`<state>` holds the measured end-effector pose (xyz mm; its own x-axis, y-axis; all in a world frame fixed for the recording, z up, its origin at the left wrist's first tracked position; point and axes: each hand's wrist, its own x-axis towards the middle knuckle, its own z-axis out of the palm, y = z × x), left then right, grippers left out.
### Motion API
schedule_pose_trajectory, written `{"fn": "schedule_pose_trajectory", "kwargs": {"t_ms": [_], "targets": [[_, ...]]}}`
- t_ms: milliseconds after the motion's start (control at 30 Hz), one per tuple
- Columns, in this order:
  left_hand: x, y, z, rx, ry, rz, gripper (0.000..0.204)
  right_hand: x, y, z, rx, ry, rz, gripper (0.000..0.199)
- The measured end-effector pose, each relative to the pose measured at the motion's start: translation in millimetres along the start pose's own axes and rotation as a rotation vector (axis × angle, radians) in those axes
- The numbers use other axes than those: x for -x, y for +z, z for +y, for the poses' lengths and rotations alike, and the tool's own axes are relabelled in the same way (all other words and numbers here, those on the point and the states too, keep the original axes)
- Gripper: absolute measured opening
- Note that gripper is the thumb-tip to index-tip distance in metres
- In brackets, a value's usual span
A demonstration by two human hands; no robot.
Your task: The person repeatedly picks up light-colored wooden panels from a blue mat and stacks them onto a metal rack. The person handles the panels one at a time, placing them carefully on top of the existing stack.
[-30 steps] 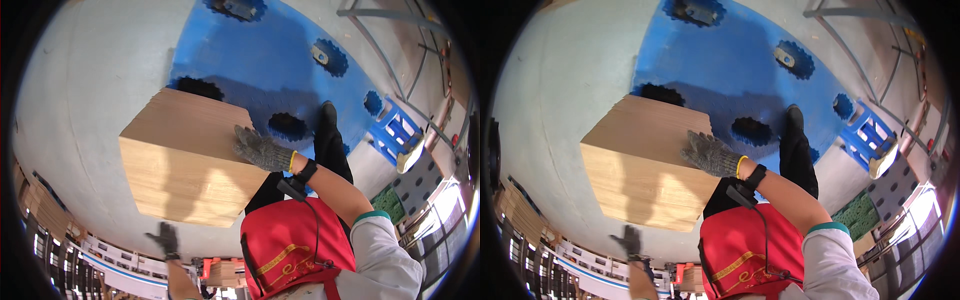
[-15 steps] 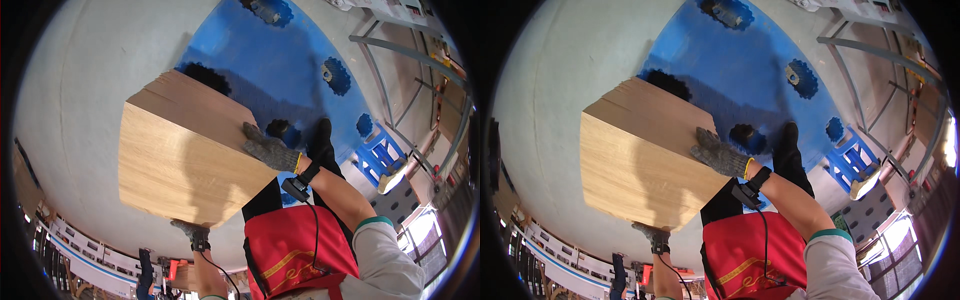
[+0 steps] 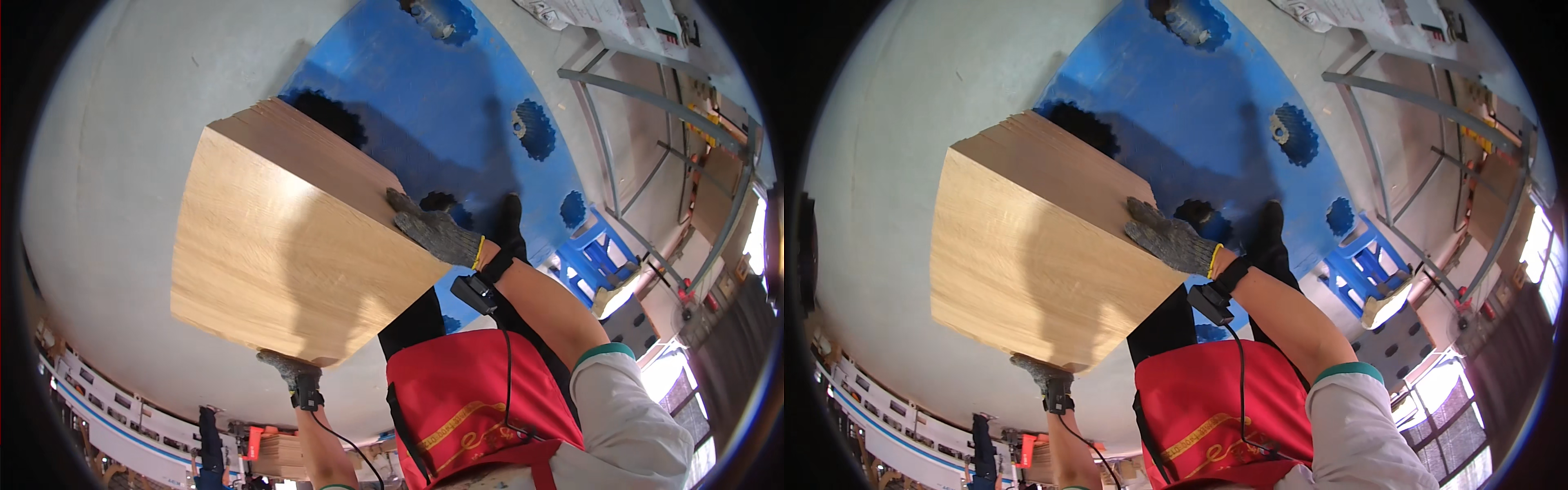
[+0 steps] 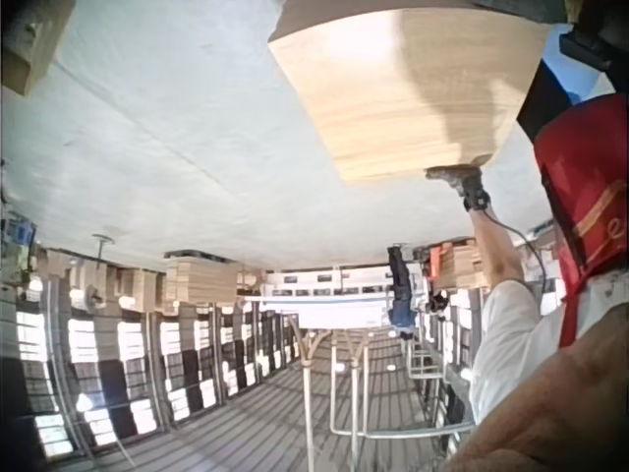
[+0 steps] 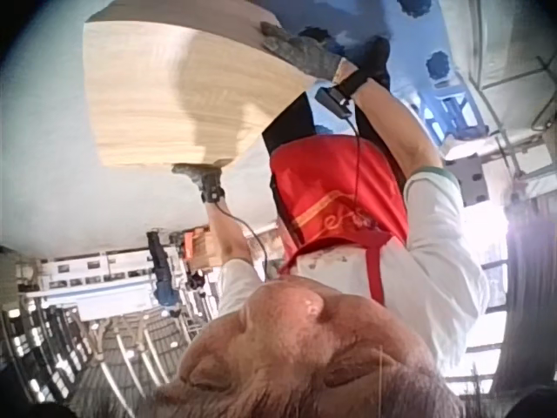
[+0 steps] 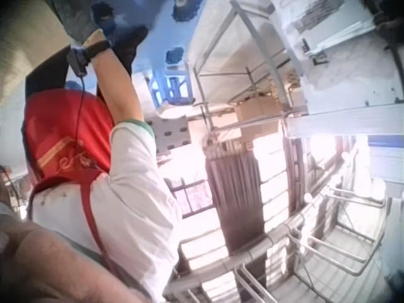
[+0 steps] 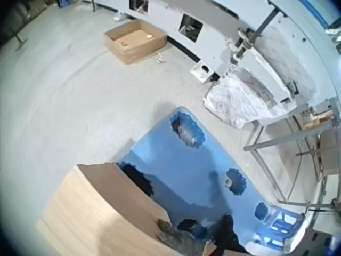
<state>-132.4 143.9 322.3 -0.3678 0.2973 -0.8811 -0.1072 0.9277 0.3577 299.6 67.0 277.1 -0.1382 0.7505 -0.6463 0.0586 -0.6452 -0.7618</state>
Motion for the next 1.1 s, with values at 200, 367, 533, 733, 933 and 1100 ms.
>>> {"fn": "schedule_pose_trajectory", "kwargs": {"t_ms": [200,367,533,733,933,1100], "targets": [[-3.6,-10.4,2.7,0.024,-0.059,-0.090,0.093,0.4,-1.5,-3.3,0.001,0.173,0.048,0.054],[29.0,-56.8,5.2,0.114,0.021,-0.055,0.101,43.5,-27.3,16.4,-0.391,-0.046,0.458,0.053],[117.5,-137.3,-50.5,-0.219,-0.015,0.169,0.092,159.2,-86.1,64.7,-0.372,-0.006,0.341,0.047],[248.8,-68.9,-168.3,-0.505,-0.157,-0.266,0.048,347.7,-158.1,34.1,-0.084,-0.024,0.129,0.038],[515.4,151.1,-109.9,-1.399,0.656,-0.726,0.056,538.9,-247.6,-201.4,-0.139,0.000,0.135,0.038],[567.2,205.1,-90.7,-1.508,1.218,-0.840,0.052,680.8,-247.5,-329.5,-0.212,-0.703,0.251,0.032]]}}
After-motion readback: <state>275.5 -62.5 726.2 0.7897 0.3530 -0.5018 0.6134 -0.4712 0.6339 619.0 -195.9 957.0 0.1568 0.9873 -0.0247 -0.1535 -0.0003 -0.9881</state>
